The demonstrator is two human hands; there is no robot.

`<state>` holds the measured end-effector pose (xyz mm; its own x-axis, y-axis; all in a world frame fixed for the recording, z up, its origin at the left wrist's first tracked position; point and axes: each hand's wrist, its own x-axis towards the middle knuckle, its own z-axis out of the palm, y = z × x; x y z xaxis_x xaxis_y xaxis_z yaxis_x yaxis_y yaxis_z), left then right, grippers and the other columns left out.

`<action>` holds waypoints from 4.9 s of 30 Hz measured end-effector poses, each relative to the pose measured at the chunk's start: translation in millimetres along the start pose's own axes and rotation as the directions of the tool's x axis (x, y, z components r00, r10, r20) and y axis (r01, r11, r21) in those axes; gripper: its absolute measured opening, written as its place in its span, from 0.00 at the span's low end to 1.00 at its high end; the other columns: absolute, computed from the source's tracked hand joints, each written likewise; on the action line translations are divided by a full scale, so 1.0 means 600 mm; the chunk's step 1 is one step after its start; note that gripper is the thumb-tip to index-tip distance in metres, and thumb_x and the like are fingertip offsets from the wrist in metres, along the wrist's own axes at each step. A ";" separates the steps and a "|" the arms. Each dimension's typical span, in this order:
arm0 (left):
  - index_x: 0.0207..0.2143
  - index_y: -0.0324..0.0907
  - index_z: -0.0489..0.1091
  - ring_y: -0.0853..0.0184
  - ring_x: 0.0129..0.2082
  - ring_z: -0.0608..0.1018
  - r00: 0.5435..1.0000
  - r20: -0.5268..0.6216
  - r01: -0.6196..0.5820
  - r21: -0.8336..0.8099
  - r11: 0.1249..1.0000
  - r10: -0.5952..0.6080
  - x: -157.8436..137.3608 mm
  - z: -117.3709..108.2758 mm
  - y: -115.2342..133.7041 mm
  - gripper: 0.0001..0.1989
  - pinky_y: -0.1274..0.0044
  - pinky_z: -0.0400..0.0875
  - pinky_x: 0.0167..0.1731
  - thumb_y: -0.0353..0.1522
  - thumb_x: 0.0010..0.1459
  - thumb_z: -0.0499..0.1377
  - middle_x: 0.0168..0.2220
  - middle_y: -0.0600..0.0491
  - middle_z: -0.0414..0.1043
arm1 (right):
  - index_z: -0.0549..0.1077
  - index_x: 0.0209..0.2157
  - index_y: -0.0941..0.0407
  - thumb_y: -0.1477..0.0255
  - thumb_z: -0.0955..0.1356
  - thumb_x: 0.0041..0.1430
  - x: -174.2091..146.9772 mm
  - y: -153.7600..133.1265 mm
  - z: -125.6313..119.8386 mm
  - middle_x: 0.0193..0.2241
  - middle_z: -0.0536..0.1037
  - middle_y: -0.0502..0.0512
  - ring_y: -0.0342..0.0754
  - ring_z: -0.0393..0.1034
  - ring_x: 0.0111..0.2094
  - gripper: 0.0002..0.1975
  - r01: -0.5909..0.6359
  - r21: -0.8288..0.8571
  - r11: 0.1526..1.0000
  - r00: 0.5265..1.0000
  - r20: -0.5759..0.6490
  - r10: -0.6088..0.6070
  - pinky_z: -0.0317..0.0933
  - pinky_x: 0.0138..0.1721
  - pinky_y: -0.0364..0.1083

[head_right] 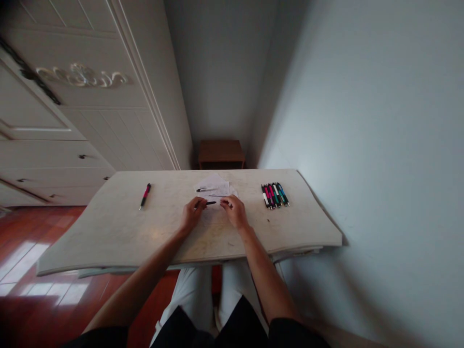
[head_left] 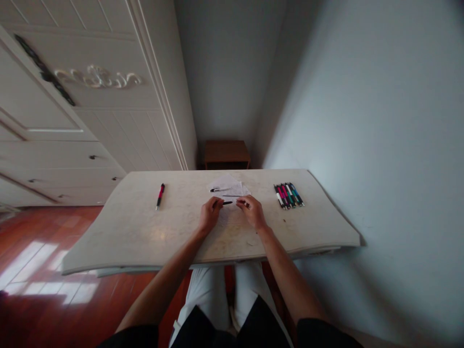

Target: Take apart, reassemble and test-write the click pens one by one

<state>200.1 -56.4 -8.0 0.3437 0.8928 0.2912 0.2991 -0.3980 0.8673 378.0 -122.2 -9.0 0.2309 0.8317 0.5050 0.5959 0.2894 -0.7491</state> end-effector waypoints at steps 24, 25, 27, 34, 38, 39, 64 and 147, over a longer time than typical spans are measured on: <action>0.36 0.41 0.73 0.62 0.39 0.75 0.973 -0.067 -0.192 0.290 0.937 0.220 -0.004 0.003 -0.025 0.05 0.71 0.69 0.41 0.30 0.56 0.60 0.36 0.49 0.76 | 0.77 0.43 0.58 0.82 0.59 0.57 -0.008 0.055 0.000 0.38 0.77 0.61 0.52 0.71 0.42 0.19 -0.026 -0.229 0.973 0.994 -0.112 0.000 0.64 0.47 0.49; 0.35 0.41 0.73 0.63 0.38 0.75 0.973 -0.093 -0.183 0.263 0.947 0.213 -0.004 0.003 -0.025 0.04 0.72 0.69 0.40 0.30 0.57 0.59 0.35 0.49 0.76 | 0.77 0.42 0.58 0.80 0.60 0.57 -0.009 0.055 -0.001 0.37 0.78 0.60 0.51 0.71 0.41 0.18 -0.031 -0.210 0.977 0.990 -0.140 0.001 0.64 0.46 0.49; 0.33 0.42 0.73 0.65 0.35 0.75 0.970 -0.158 -0.152 0.205 0.967 0.186 -0.004 0.002 -0.022 0.04 0.75 0.69 0.36 0.30 0.57 0.58 0.33 0.51 0.75 | 0.77 0.41 0.57 0.78 0.60 0.58 -0.009 0.053 -0.003 0.37 0.78 0.60 0.51 0.71 0.41 0.16 -0.040 -0.181 0.983 0.983 -0.186 0.006 0.65 0.46 0.49; 0.22 0.43 0.59 0.71 0.22 0.60 0.859 -0.512 0.073 0.086 0.994 -0.019 -0.007 -0.015 -0.009 0.09 0.79 0.56 0.25 0.29 0.51 0.57 0.20 0.60 0.56 | 0.75 0.42 0.58 0.69 0.60 0.61 -0.009 0.040 -0.012 0.36 0.79 0.60 0.50 0.73 0.37 0.15 -0.101 -0.023 0.995 0.947 -0.308 0.089 0.66 0.41 0.47; 0.17 0.44 0.43 0.73 0.20 0.52 0.867 -0.491 0.121 0.042 0.992 -0.085 -0.021 -0.028 -0.001 0.21 0.79 0.49 0.22 0.32 0.51 0.55 0.18 0.61 0.41 | 0.75 0.38 0.59 0.61 0.60 0.62 -0.016 0.019 -0.020 0.26 0.78 0.56 0.48 0.71 0.28 0.18 -0.190 0.025 0.982 0.933 -0.305 0.188 0.63 0.34 0.44; 0.17 0.44 0.42 0.73 0.19 0.50 0.879 -0.468 0.124 0.035 0.992 -0.094 -0.024 -0.030 0.000 0.22 0.79 0.48 0.21 0.34 0.52 0.55 0.18 0.61 0.39 | 0.75 0.36 0.59 0.60 0.60 0.62 -0.019 0.013 -0.022 0.22 0.76 0.54 0.47 0.70 0.25 0.19 -0.221 0.028 0.975 0.928 -0.302 0.219 0.62 0.32 0.44; 0.13 0.42 0.46 0.75 0.17 0.49 0.991 -0.127 0.064 0.213 0.975 -0.037 -0.118 -0.046 0.028 0.27 0.76 0.42 0.22 0.47 0.57 0.49 0.16 0.59 0.40 | 0.56 0.15 0.55 0.54 0.60 0.64 -0.160 -0.031 -0.082 0.14 0.55 0.44 0.40 0.53 0.19 0.28 -0.078 -0.222 0.972 0.991 0.093 0.101 0.47 0.24 0.41; 0.45 0.47 0.77 0.54 0.61 0.60 0.787 0.471 -0.586 0.366 0.723 0.399 0.144 -0.027 -0.048 0.17 0.57 0.62 0.54 0.24 0.61 0.52 0.60 0.46 0.63 | 0.77 0.39 0.55 0.74 0.66 0.62 0.121 0.028 -0.066 0.34 0.74 0.53 0.44 0.68 0.34 0.07 0.108 -0.330 0.938 0.928 0.372 0.024 0.59 0.37 0.42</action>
<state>206.7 35.8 -1.1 0.8089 0.4441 0.3853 0.3404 -0.8880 0.3090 435.3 -75.6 31.9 -0.0579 0.9551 0.2907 0.8378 0.2049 -0.5062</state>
